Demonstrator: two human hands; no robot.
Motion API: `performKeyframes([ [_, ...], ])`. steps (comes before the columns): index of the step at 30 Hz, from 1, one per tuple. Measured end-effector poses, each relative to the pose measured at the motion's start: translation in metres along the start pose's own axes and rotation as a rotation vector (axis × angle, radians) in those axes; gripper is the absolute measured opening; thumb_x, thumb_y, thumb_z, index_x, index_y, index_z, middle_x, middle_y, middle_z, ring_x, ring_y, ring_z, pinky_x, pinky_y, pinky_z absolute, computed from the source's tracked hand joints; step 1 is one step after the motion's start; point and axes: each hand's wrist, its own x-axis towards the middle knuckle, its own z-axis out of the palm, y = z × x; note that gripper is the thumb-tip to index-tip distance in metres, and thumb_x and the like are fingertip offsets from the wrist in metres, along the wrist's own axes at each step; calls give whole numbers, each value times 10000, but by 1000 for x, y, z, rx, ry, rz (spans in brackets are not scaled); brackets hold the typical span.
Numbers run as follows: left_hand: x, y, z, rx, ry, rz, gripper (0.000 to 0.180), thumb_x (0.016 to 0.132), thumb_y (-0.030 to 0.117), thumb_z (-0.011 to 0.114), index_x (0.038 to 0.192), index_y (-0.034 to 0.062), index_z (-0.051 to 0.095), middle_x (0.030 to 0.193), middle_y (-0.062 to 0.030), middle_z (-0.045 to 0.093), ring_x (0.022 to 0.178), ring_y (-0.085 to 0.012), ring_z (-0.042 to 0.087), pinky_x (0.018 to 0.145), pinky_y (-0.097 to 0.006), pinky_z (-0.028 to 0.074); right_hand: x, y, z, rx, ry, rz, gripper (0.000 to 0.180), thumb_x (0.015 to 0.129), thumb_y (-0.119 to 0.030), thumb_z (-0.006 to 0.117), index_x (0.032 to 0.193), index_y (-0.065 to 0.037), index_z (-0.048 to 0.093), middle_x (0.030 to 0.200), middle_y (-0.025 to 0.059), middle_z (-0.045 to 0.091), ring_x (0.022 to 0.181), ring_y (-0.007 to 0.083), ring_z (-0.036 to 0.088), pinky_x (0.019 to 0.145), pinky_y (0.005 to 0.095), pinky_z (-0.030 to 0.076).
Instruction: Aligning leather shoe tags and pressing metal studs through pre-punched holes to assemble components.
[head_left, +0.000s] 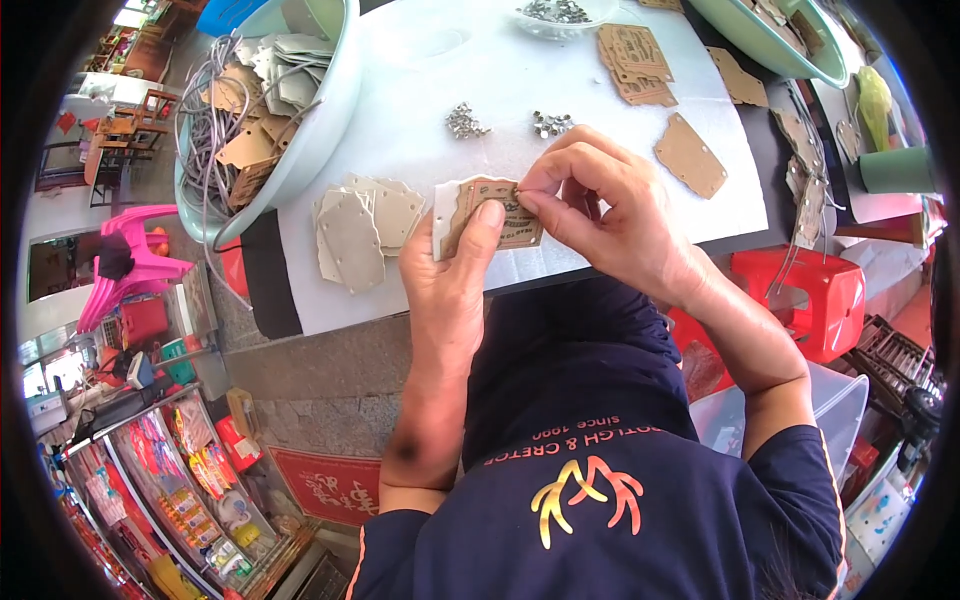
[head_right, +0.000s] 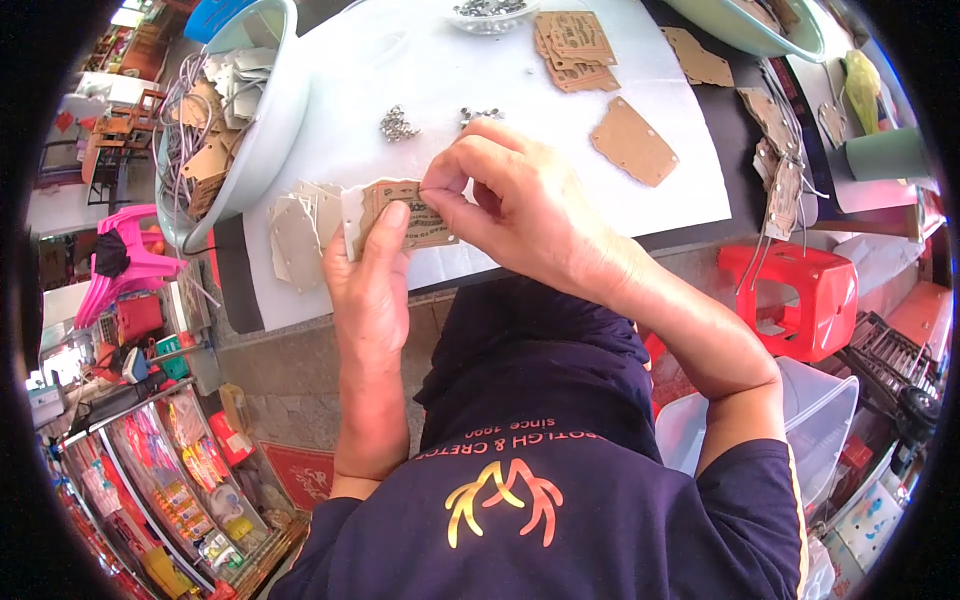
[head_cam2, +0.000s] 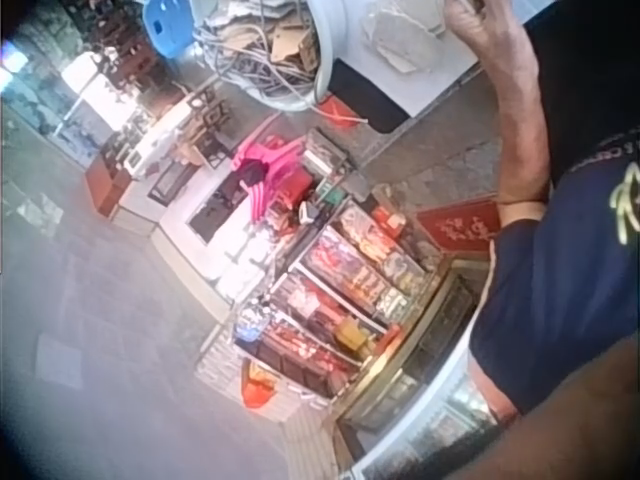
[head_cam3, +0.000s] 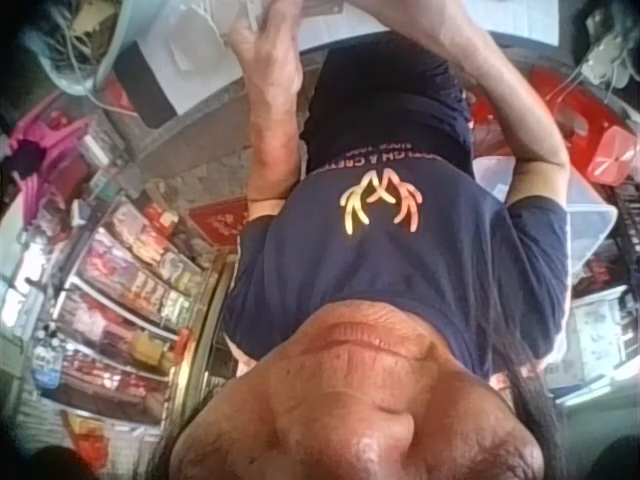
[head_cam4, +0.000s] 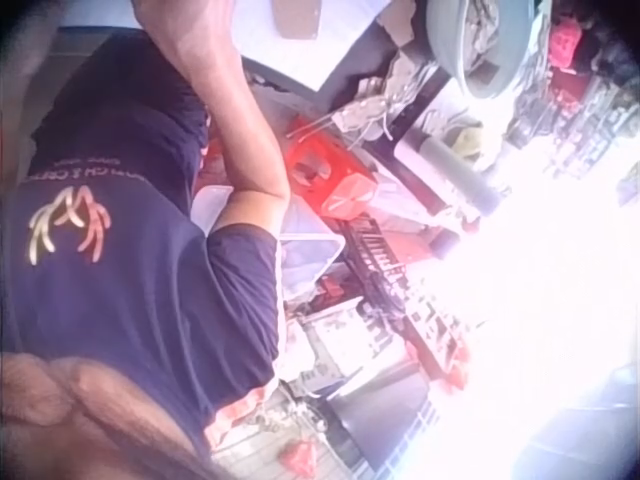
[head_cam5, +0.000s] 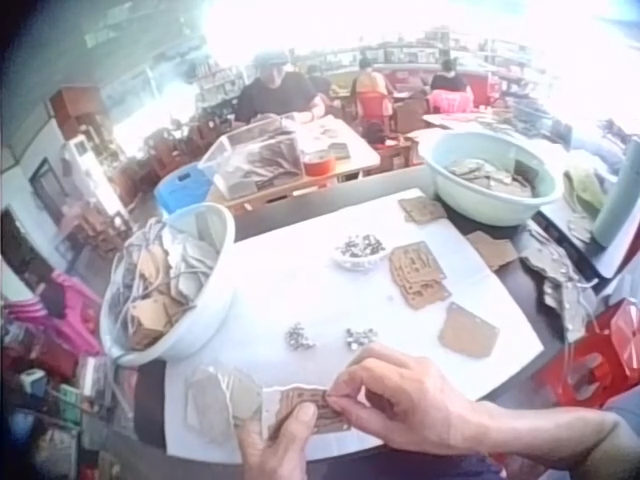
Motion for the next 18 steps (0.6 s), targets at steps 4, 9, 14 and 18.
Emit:
performKeyframes([
  [4, -1, -1, 0, 38, -36, 18, 227, 944, 117, 649, 1113, -34, 641, 1005, -54, 664, 909, -89, 607, 824, -261, 497, 1, -1, 0, 53, 4, 88, 91, 846, -68, 707, 896, -28, 642, 802, 35, 582, 613, 104, 538, 548, 250, 438],
  [9, -1, -3, -2, 109, -51, 56, 232, 953, 131, 639, 1114, -37, 645, 999, -56, 666, 907, -91, 607, 813, -265, 500, 1, 0, -2, 101, -37, 177, 87, 870, -65, 709, 902, -27, 638, 821, 1, 571, 634, 49, 508, 560, 207, 406],
  [14, 0, -4, -3, 151, -51, 72, 251, 957, 141, 634, 1135, -36, 643, 1003, -59, 665, 913, -98, 608, 817, -268, 499, 5, -3, -3, -1, 15, 134, 120, 864, -91, 710, 954, -25, 667, 832, 7, 582, 639, 68, 497, 569, 226, 416],
  [18, -1, -3, -3, 161, -59, 79, 258, 962, 142, 626, 1147, -37, 639, 1012, -62, 662, 917, -99, 608, 819, -270, 499, 7, 1, -6, -10, -81, 108, 166, 847, -182, 698, 944, -47, 694, 806, 66, 625, 653, 188, 581, 608, 325, 491],
])
